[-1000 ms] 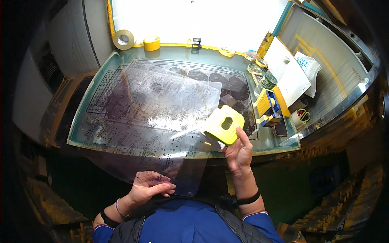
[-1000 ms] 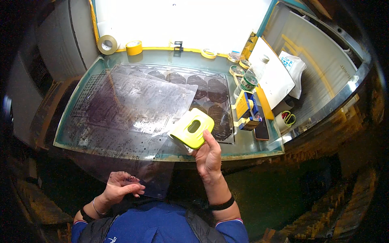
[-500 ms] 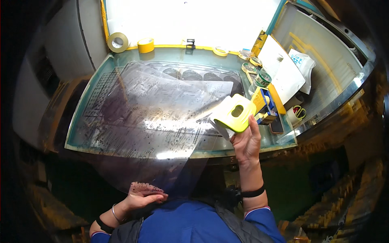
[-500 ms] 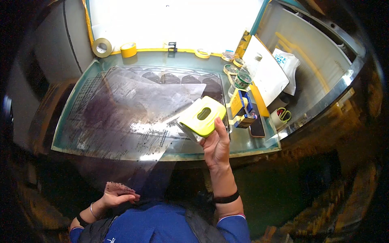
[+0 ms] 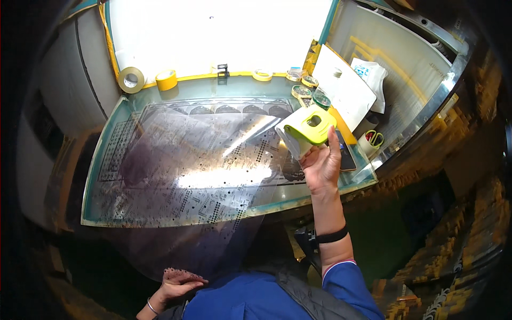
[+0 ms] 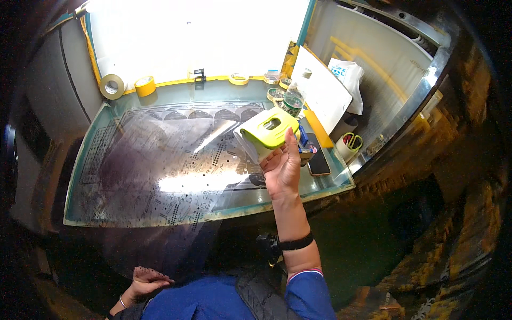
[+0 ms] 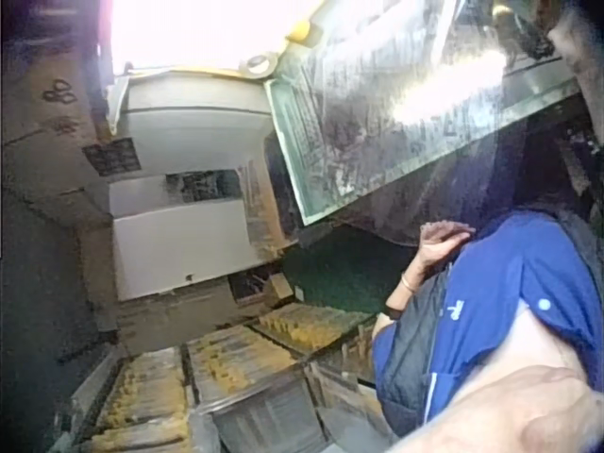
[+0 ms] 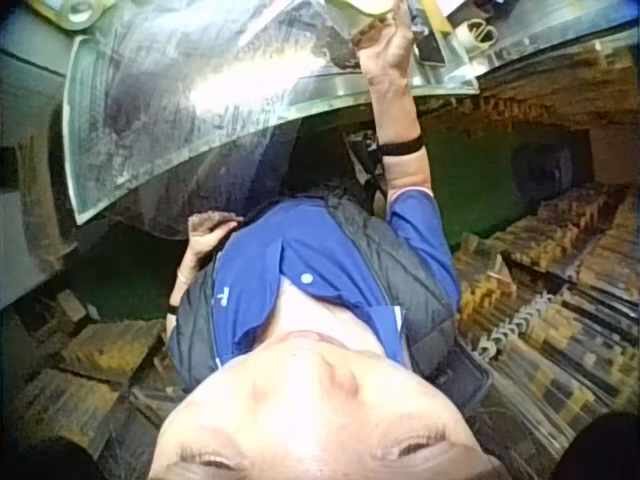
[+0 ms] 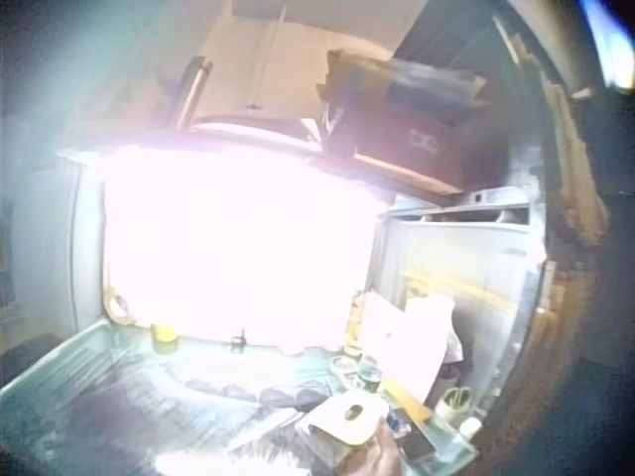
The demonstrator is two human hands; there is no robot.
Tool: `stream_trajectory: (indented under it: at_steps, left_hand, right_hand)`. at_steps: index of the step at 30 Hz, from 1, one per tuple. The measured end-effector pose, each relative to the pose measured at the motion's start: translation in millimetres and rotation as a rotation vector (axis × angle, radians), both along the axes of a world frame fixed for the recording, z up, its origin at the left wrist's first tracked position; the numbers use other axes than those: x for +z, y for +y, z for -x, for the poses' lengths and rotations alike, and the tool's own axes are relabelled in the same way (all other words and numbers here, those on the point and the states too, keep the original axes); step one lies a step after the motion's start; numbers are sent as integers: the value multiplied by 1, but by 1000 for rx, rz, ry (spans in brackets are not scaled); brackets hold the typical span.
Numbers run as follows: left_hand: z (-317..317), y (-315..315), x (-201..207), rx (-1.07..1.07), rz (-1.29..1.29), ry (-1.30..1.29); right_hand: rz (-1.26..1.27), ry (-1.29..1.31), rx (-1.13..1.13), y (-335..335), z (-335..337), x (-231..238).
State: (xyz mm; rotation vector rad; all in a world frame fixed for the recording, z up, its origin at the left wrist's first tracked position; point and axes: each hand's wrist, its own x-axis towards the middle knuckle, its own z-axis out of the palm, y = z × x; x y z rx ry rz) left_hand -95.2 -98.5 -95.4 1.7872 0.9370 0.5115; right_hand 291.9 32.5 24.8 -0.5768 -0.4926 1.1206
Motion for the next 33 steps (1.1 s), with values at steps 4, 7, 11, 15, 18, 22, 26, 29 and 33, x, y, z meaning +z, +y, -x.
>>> stream_trajectory:
  at_steps: [4, 7, 11, 15, 18, 22, 26, 29, 33]
  left_hand:
    - [4, -1, -8, -12, -62, -25]
    - [0, -1, -1, 46, 114, -53]
    - [0, 2, 2, -4, 114, -60]
    - [6, 0, -6, -5, 150, -113]
    - [2, 3, 7, -44, 12, -73]
    - [3, 1, 12, -19, 85, -47]
    - [3, 2, 14, 29, 152, -47]
    - [6, 4, 9, 54, 187, -74]
    - [-1, 10, 15, 70, 218, -147]
  right_hand:
    - [-21, 17, 19, 2, 1, 0]
    - [-14, 20, 6, 2, 3, -1]
    - [7, 30, 2, 4, 1, -5]
    - [10, 43, 1, 6, 3, -5]
    - [5, 75, 2, 6, 2, -6]
    - [15, -82, -59, 8, -6, -14]
    - [-48, 5, 72, 3, -1, -15]
    - [-35, -34, 99, -15, 22, -16]
    - [4, 4, 172, -35, 38, -35]
